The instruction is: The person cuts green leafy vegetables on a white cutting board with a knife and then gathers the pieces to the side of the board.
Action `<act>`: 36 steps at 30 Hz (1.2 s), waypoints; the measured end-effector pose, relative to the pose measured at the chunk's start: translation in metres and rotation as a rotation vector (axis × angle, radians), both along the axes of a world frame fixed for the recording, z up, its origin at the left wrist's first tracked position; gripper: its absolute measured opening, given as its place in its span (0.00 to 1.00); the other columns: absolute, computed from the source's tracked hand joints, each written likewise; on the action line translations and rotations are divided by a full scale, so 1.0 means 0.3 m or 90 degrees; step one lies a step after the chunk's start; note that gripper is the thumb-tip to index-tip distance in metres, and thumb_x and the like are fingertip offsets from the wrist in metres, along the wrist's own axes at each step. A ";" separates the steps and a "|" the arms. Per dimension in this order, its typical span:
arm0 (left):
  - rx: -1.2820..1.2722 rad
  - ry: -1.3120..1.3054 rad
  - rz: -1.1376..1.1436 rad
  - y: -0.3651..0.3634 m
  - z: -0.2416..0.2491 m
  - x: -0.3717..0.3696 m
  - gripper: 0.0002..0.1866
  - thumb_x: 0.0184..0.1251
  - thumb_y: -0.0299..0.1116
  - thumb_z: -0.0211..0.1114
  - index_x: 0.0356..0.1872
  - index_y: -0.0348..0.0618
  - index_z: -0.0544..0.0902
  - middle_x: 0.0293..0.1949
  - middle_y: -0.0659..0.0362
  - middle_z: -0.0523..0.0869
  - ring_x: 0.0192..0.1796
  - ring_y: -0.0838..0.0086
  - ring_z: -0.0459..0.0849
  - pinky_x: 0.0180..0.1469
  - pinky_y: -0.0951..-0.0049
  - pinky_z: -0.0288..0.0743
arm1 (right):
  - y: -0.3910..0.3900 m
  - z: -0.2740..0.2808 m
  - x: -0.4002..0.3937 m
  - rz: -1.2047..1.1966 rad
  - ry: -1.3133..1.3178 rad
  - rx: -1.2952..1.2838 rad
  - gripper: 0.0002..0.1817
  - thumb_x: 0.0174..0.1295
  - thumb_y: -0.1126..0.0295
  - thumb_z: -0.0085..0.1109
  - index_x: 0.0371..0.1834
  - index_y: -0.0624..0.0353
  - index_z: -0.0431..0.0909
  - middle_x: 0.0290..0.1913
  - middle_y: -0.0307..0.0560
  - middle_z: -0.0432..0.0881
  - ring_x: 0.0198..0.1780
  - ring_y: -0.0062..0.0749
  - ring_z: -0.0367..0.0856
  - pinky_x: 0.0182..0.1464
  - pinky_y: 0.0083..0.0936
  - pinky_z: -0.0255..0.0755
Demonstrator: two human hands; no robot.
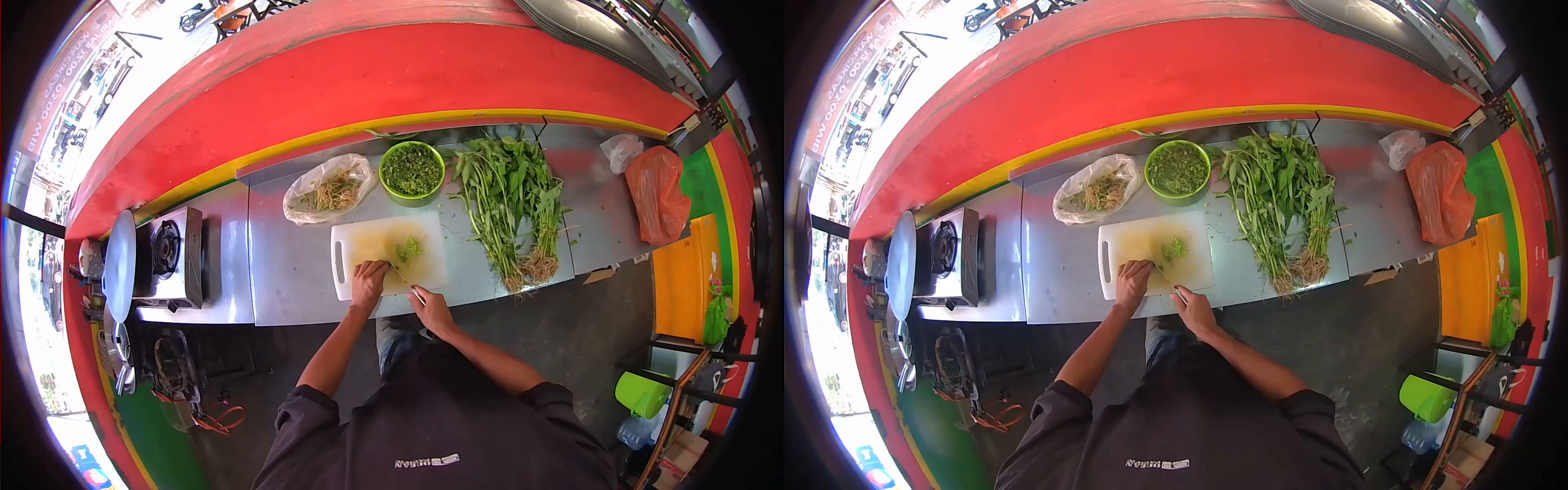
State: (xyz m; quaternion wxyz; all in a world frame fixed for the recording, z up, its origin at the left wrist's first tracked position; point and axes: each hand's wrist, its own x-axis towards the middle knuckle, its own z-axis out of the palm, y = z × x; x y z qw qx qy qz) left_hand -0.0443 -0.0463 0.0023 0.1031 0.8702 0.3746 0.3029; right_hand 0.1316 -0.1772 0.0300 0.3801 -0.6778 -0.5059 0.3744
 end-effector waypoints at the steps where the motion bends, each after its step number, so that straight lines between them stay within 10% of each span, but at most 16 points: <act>1: -0.009 0.002 -0.004 0.002 -0.004 -0.002 0.10 0.65 0.28 0.68 0.45 0.44 0.90 0.47 0.63 0.90 0.52 0.67 0.86 0.55 0.63 0.75 | 0.009 -0.003 0.003 0.007 -0.012 -0.001 0.20 0.75 0.62 0.62 0.59 0.67 0.82 0.45 0.70 0.88 0.50 0.65 0.87 0.48 0.43 0.81; 36: -0.035 -0.055 0.013 -0.006 0.001 -0.002 0.07 0.63 0.27 0.70 0.42 0.46 0.90 0.44 0.64 0.91 0.48 0.68 0.88 0.54 0.63 0.73 | 0.048 -0.030 -0.003 0.038 -0.042 0.023 0.18 0.74 0.63 0.62 0.55 0.69 0.83 0.43 0.69 0.87 0.47 0.67 0.86 0.47 0.46 0.80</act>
